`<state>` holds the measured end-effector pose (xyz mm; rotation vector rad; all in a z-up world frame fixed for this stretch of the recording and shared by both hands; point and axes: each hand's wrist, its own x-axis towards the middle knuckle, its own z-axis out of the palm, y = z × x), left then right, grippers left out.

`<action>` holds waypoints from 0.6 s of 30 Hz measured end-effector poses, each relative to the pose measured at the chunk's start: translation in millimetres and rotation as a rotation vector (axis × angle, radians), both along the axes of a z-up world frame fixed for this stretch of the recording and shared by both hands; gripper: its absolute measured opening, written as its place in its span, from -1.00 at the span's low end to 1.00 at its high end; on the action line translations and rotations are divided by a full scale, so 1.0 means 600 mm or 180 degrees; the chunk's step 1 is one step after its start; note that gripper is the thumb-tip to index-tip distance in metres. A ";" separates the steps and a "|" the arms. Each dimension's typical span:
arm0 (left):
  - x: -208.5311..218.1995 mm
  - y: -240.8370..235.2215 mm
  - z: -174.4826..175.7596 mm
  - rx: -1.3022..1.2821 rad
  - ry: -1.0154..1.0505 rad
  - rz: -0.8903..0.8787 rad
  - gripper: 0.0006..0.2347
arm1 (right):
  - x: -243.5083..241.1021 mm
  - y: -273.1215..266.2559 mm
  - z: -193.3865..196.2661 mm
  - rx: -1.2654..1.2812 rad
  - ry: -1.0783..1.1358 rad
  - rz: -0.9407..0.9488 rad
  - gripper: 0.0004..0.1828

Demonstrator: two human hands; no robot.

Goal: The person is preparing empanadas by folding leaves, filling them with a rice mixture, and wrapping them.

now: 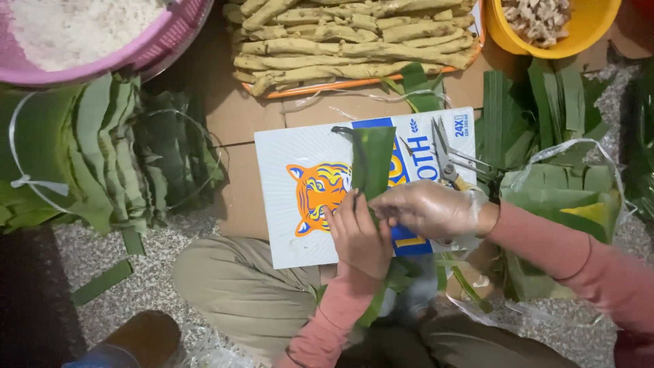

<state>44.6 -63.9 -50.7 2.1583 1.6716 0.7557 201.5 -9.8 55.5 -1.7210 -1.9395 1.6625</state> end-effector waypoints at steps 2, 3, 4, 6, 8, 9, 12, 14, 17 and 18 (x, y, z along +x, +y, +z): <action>0.003 0.002 -0.002 -0.0021 0.0019 0.0035 -0.60 | -0.010 0.017 0.007 -0.0002 -0.0249 0.0140 -0.66; 0.003 0.001 -0.003 -0.0056 0.0044 0.0053 -0.59 | -0.017 0.024 0.010 -0.0017 -0.0491 0.0263 -0.71; 0.002 -0.001 0.000 -0.0061 0.0046 0.0063 -0.59 | -0.017 0.026 0.020 -0.0020 -0.0488 0.0274 -0.71; 0.002 0.000 0.006 -0.0085 0.0052 -0.0008 -0.59 | -0.016 0.034 0.041 0.1501 -0.1266 0.1769 -0.71; -0.003 0.002 0.011 -0.0123 0.0068 -0.0049 -0.60 | -0.028 0.051 0.047 0.1364 -0.1348 0.1894 -0.71; -0.003 0.002 0.013 -0.0164 0.0078 -0.0078 -0.60 | -0.031 0.058 0.049 0.1224 -0.1430 0.2030 -0.71; -0.009 -0.008 -0.005 -0.0158 0.0174 -0.0180 -0.58 | -0.029 0.058 0.027 0.1621 -0.1862 0.2930 -0.56; -0.006 -0.002 0.010 -0.0174 0.0193 -0.0200 -0.58 | -0.026 0.070 0.016 0.1461 -0.1618 0.2771 -0.63; -0.003 0.002 0.005 -0.0078 0.0095 -0.0148 -0.63 | -0.024 0.062 -0.007 0.1560 -0.1564 0.2761 -0.73; -0.002 0.000 -0.001 -0.0003 -0.0022 -0.0026 -0.67 | -0.024 0.055 -0.017 0.1802 -0.1725 0.2969 -0.76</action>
